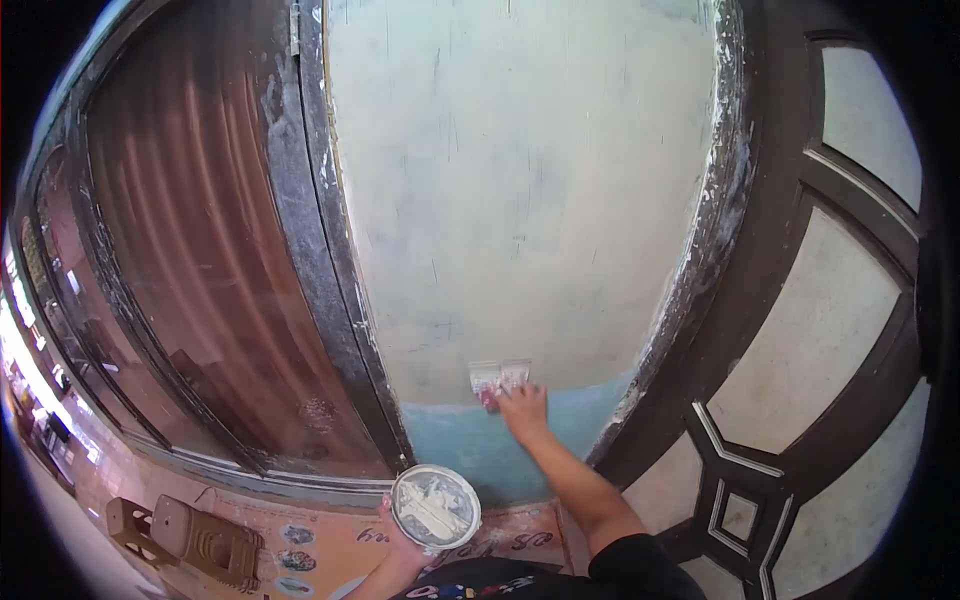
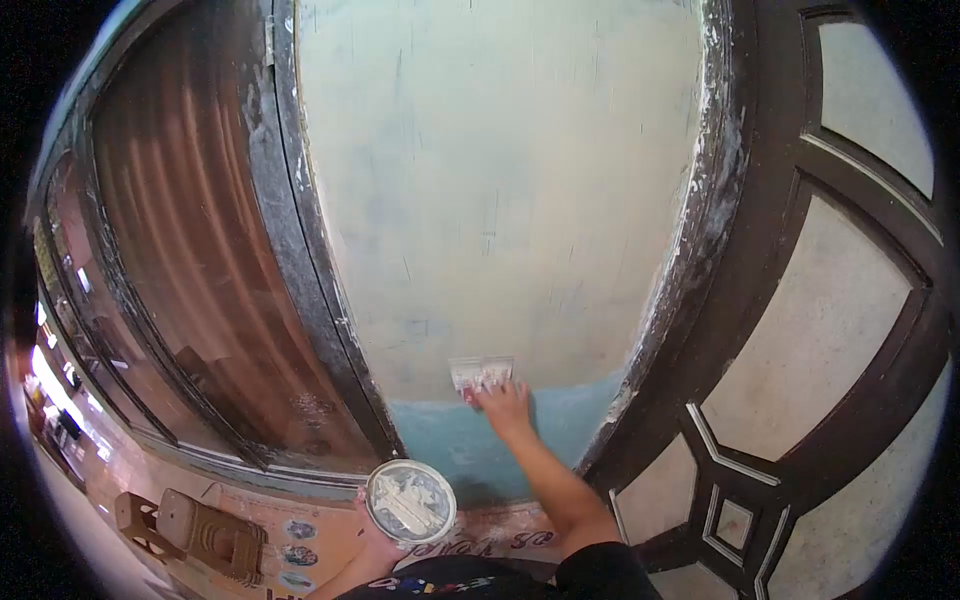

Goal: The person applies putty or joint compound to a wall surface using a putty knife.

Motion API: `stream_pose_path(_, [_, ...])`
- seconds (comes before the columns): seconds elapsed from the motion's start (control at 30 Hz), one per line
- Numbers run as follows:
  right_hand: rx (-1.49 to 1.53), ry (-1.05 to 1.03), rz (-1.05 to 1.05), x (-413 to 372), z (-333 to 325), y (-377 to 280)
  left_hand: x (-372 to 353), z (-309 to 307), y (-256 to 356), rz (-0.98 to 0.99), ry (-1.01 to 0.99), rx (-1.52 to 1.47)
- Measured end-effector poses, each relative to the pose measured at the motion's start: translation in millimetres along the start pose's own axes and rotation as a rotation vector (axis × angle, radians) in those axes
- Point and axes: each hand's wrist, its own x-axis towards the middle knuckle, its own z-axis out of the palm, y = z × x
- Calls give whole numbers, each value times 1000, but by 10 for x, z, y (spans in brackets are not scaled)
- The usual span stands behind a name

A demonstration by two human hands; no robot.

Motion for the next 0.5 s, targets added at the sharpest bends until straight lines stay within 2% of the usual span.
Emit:
stream_pose_path(0.1, [10, -75, 24, -439, 145, -146, -52, -17, 0, -6, -19, -8])
stream_pose_path(0.17, [55, -265, 65, -701, 208, -250, -85, -41, 14, -15, 0, -23])
stream_pose_path(0.27, [142, -368, 109, -936, 182, -323, -128, -79, 23, 26, 41, 54])
stream_pose_path(0.4, [209, -323, 107, -1086, 45, -294, -162, -114, 42, 38, 34, -17])
stream_pose_path(0.5, [432, -470, 266, -959, -205, -293, -152, -231, 34, 3, 36, -91])
